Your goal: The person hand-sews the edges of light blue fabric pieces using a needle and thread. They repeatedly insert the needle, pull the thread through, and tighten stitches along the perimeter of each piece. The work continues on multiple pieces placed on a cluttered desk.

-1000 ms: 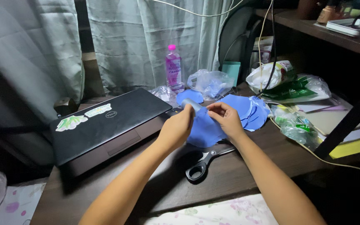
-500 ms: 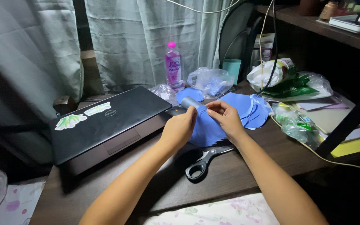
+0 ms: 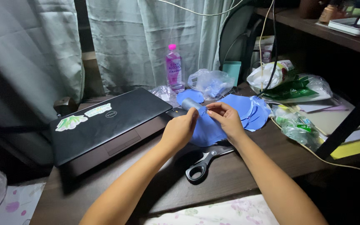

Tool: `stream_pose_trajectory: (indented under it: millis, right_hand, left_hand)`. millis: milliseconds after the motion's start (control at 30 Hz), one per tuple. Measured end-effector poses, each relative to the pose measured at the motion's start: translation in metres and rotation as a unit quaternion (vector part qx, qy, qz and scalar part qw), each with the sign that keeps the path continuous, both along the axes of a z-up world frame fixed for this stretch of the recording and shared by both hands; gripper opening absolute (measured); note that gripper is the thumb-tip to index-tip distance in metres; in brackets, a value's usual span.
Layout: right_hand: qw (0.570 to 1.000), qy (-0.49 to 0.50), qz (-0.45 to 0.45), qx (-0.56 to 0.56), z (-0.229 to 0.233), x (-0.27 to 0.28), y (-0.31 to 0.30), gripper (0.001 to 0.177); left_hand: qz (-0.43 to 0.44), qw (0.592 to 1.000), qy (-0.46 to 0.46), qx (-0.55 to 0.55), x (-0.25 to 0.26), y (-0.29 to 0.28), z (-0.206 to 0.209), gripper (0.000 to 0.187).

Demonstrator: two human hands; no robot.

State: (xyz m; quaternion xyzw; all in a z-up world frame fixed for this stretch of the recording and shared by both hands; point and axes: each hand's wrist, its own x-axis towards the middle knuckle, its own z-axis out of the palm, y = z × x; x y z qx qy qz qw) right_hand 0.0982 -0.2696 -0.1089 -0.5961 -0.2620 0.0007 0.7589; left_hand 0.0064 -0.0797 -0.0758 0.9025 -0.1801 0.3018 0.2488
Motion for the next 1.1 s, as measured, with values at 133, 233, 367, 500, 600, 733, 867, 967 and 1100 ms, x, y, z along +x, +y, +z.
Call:
stream_pose_trajectory:
  millis: [133,233,367,500,600,733,867,967,1100]
  right_hand:
    - [1.0,-0.008,-0.004,0.002,0.001,0.0,0.0,0.021]
    - [1.0,-0.013,-0.01,-0.002,0.002,0.0,-0.001,0.021]
    - [0.999,-0.027,-0.012,-0.012,0.001,-0.001,0.001,0.021]
    - [0.999,-0.025,-0.015,-0.022,-0.001,0.001,0.001,0.022]
    - [0.999,-0.025,-0.009,-0.018,-0.007,0.005,0.001,0.024]
    - [0.999,-0.05,0.008,0.004,-0.017,0.011,0.0,0.019]
    - [0.999,-0.009,0.038,-0.026,-0.018,0.013,0.001,0.017]
    - [0.998,0.025,0.037,-0.035,-0.016,0.009,0.001,0.019]
    - [0.999,0.021,0.036,-0.029,-0.016,0.007,0.004,0.019]
  left_hand:
    - [0.009,1.0,0.012,0.009,-0.002,-0.001,0.002,0.016]
    - [0.012,1.0,0.02,0.013,-0.002,-0.001,0.003,0.015]
    - [0.016,1.0,0.015,0.011,-0.001,-0.001,0.003,0.015]
    - [0.022,0.999,0.026,0.015,-0.001,-0.001,0.003,0.016]
    - [0.008,1.0,0.022,0.007,-0.001,-0.001,0.001,0.017]
    - [0.0,0.999,0.031,-0.02,0.002,-0.002,-0.005,0.016]
    - [0.01,0.997,0.067,-0.032,0.009,-0.001,-0.011,0.019]
    - [0.01,0.995,0.085,-0.05,0.011,0.0,-0.011,0.021]
    - [-0.014,0.992,0.1,-0.077,0.008,-0.001,-0.007,0.023]
